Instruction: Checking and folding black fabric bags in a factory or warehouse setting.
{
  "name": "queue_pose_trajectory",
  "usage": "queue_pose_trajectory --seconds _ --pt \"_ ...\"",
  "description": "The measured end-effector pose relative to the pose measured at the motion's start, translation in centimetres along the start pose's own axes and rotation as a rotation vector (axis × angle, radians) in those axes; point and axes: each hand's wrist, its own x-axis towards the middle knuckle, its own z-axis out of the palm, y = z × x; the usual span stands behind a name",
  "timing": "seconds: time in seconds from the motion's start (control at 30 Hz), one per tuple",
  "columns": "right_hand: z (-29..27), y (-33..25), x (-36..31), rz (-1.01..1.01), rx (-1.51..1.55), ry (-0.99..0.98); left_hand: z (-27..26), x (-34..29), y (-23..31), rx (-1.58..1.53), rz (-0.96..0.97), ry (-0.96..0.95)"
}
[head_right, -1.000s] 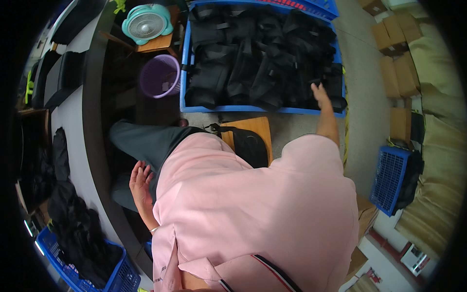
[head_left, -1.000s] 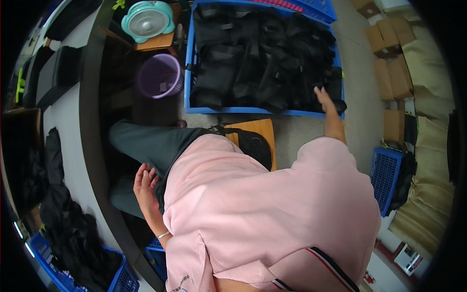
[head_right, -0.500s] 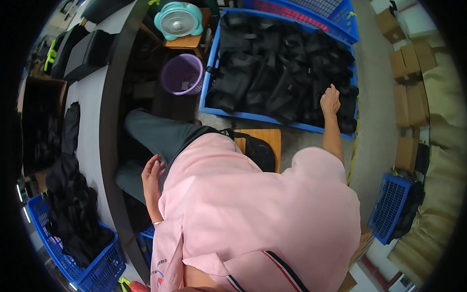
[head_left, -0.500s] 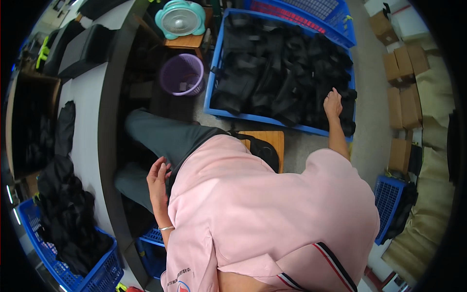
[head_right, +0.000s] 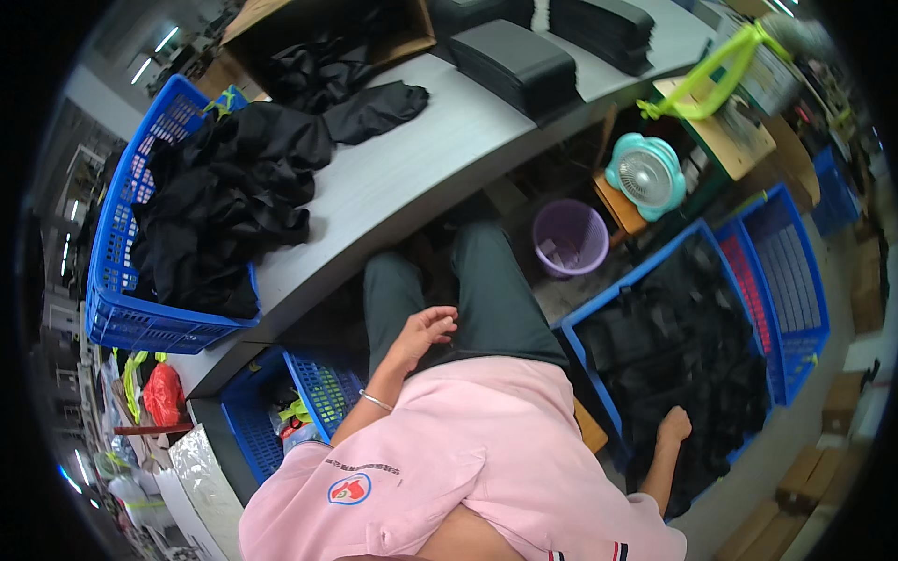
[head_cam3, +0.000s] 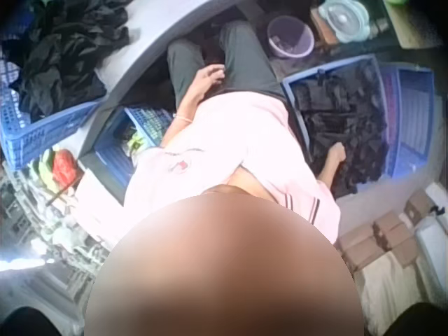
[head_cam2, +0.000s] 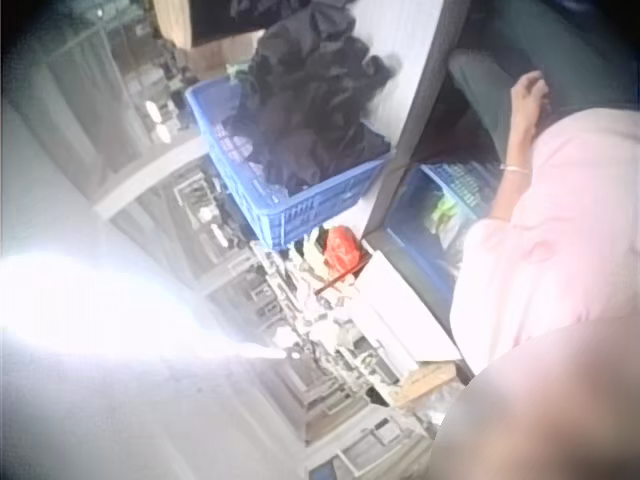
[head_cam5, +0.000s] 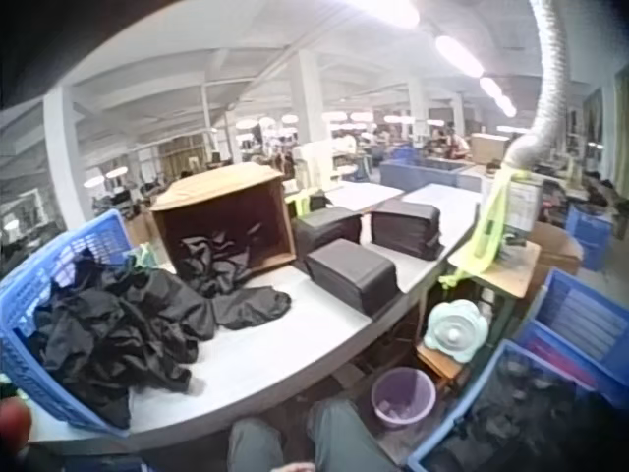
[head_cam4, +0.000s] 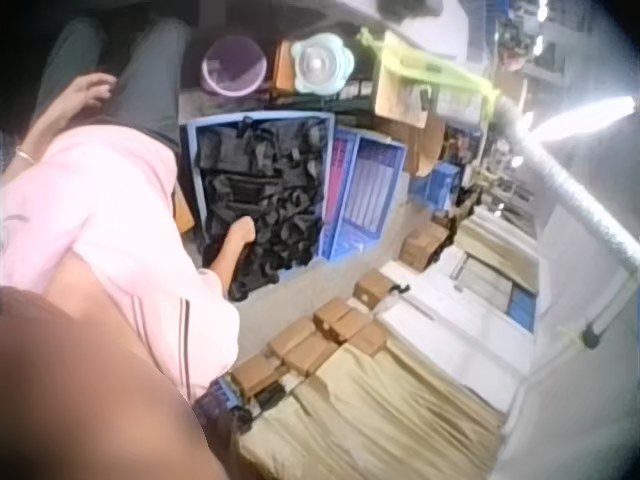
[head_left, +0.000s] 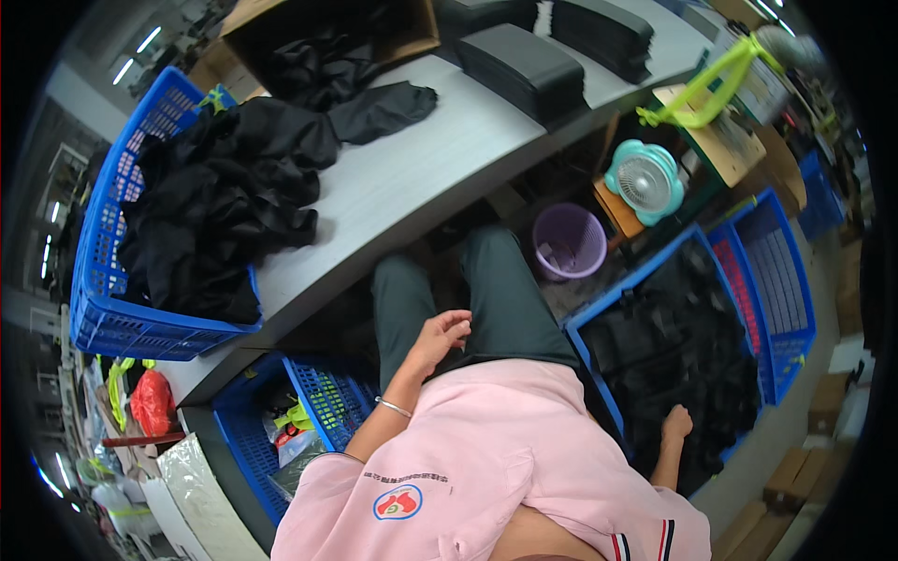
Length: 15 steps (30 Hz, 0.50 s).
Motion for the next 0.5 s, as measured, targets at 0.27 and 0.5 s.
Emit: queue_pose_trajectory --seconds 0.27,0.5 --pt "-26.7 -33.1 -2.3 -1.053 0.631 0.681 -2.9 2.5 0.1 -0.209 -0.010 -0.066" --pt "-41.5 -62.8 -1.4 -1.204 1.147 0.614 -5.7 1.7 0.9 -0.347 0.024 -0.206"
